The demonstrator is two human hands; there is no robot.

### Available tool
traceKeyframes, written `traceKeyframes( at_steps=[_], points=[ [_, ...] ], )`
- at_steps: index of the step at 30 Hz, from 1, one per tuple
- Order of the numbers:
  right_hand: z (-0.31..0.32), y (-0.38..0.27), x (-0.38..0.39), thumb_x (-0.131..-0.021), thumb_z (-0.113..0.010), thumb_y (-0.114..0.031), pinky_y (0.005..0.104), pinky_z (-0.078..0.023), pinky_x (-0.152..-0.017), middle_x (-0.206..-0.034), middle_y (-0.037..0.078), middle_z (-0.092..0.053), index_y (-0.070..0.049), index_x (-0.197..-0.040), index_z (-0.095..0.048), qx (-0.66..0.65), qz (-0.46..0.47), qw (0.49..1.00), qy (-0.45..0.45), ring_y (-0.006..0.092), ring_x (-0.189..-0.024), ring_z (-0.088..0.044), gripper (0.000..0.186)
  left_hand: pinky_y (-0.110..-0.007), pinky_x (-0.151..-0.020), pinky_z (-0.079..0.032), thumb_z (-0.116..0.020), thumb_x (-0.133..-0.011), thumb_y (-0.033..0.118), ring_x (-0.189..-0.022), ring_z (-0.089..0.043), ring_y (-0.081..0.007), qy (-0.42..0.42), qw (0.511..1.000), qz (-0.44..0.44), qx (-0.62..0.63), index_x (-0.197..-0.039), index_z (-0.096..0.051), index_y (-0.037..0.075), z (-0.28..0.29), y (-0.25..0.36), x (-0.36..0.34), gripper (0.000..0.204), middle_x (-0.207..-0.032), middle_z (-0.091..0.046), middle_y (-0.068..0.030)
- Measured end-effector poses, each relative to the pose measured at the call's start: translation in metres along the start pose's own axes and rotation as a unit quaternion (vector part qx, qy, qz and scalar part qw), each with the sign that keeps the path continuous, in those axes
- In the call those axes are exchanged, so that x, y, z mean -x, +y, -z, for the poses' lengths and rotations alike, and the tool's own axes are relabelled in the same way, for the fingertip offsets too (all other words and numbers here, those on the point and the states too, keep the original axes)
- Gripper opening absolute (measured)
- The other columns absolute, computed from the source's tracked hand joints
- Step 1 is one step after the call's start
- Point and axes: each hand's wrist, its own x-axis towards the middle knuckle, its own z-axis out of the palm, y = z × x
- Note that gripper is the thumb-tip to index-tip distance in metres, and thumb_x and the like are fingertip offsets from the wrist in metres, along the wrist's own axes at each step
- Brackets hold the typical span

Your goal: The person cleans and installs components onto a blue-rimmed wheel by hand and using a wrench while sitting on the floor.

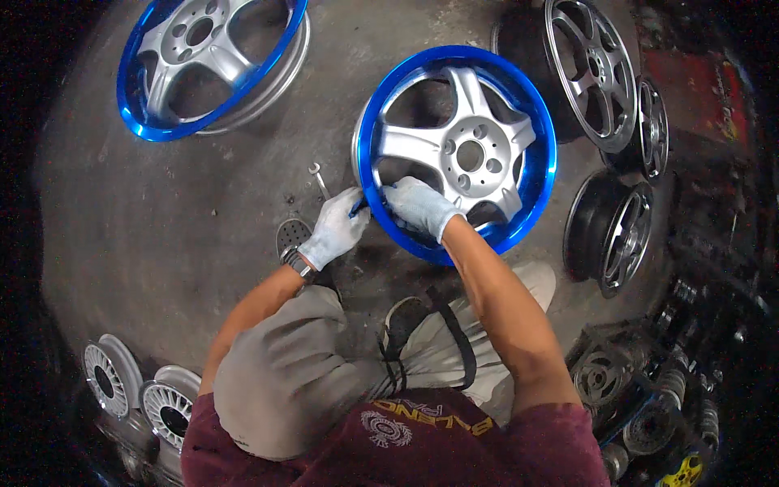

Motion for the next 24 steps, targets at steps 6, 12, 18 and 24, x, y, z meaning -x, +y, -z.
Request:
traceKeyframes(
  at_steps=[6,12,18,24],
  points=[
    [0.013,0.008,0.012,-0.100,-0.053,-0.034,0.0372,-0.051,-0.079,-0.090,0.018,-0.069,0.005,-0.098,-0.067,0.139,0.097,0.978,0.122,0.0227,-0.090,-0.068,0.041,-0.051,-0.082,-0.049,-0.063,-0.087,0.007,-0.095,-0.061,-0.0455,0.007,1.000,0.000,-0.012,-0.107,-0.062,-0.002,0.004,0.000,0.002,0.022,-0.099,-0.063,-0.0243],
    [0.012,-0.002,0.019,-0.098,-0.054,-0.027,0.0341,-0.050,-0.067,-0.080,0.013,-0.066,0.003,-0.098,-0.068,0.036,0.062,0.997,0.011,0.0192,-0.074,-0.065,0.033,-0.051,-0.084,-0.050,-0.063,-0.087,0.006,-0.098,-0.061,-0.0459,0.008,1.000,-0.002,-0.003,-0.109,-0.061,-0.002,0.001,-0.001,0.003,0.024,-0.102,-0.063,-0.0247],
    [0.005,0.002,-0.001,-0.099,-0.053,-0.027,0.0333,-0.048,-0.056,-0.073,0.008,-0.062,0.000,-0.096,-0.067,0.020,0.092,0.995,-0.041,0.0181,-0.060,-0.061,0.031,-0.051,-0.085,-0.050,-0.062,-0.085,0.004,-0.099,-0.060,-0.0466,0.007,1.000,0.000,-0.026,-0.111,-0.061,-0.002,-0.002,-0.004,0.001,0.026,-0.103,-0.063,-0.0247],
    [0.015,0.005,-0.004,-0.102,-0.051,-0.025,0.0374,-0.052,-0.064,-0.081,0.011,-0.065,-0.001,-0.105,-0.067,0.040,0.037,0.997,-0.046,0.0249,-0.068,-0.065,0.028,-0.051,-0.086,-0.050,-0.063,-0.085,0.004,-0.099,-0.060,-0.0468,0.012,1.000,0.003,-0.017,-0.112,-0.061,-0.002,-0.001,-0.003,0.001,0.028,-0.104,-0.063,-0.0247]
  ],
)
